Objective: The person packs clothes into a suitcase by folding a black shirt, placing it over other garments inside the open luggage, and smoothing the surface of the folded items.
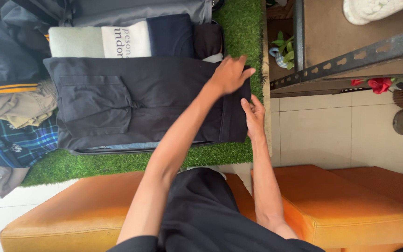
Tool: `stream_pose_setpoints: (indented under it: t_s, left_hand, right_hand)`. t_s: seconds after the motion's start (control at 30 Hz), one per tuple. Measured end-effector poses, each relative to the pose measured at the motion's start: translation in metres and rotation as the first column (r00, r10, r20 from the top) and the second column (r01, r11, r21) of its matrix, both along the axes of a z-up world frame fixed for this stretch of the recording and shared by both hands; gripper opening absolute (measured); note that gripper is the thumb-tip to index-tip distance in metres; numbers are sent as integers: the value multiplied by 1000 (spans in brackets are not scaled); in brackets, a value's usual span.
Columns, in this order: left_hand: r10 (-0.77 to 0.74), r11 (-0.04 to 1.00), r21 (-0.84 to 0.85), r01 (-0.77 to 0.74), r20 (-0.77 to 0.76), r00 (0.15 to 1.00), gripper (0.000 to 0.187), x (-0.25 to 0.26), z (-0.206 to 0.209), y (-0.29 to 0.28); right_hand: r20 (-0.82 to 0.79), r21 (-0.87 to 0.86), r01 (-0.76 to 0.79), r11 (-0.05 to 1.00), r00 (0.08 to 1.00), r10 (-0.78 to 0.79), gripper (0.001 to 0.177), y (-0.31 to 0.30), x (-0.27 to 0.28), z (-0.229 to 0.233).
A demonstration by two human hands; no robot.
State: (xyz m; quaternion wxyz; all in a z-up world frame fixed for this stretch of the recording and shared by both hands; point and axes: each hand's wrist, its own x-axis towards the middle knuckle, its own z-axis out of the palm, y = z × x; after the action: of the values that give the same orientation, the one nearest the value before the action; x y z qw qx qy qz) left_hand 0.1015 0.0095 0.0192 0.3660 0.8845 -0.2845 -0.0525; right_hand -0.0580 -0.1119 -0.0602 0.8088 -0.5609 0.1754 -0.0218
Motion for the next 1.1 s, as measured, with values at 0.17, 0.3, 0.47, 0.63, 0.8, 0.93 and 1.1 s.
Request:
stream_pose_setpoints:
  t_s: [0.17, 0.3, 0.47, 0.63, 0.8, 0.93, 1.1]
  left_hand:
    - [-213, 976, -12, 219, -273, 938, 28, 39, -30, -24]
    - [-110, 991, 48, 128, -278, 954, 24, 39, -29, -35]
    - [-25, 999, 41, 36, -240, 970, 25, 28, -19, -28]
    - [10, 991, 132, -17, 55, 998, 37, -3, 6, -15]
    - [202, 977, 8, -212, 273, 941, 60, -107, 28, 7]
    - [132, 980, 131, -152, 151, 980, 73, -167, 23, 26]
    - [122, 983, 132, -129, 59, 991, 76, -183, 9, 36]
  right_hand:
    - [-7, -21, 18, 1000, 1000, -18, 37, -3, -5, -14]
    - [-94, -79, 61, 995, 993, -69, 35, -8, -4, -19]
    - [-137, -106, -8, 994, 991, -6, 32, -10, -2, -11]
    - [-43, 35, -90, 995, 995, 92, 36, -20, -5, -16]
    - [0, -32, -91, 995, 996, 91, 39, -22, -9, -32]
    - [-28, 49, -84, 995, 996, 86, 43, -20, -12, -22]
    - [-96, 197, -12, 980, 995, 31, 51, -11, -11, 10]
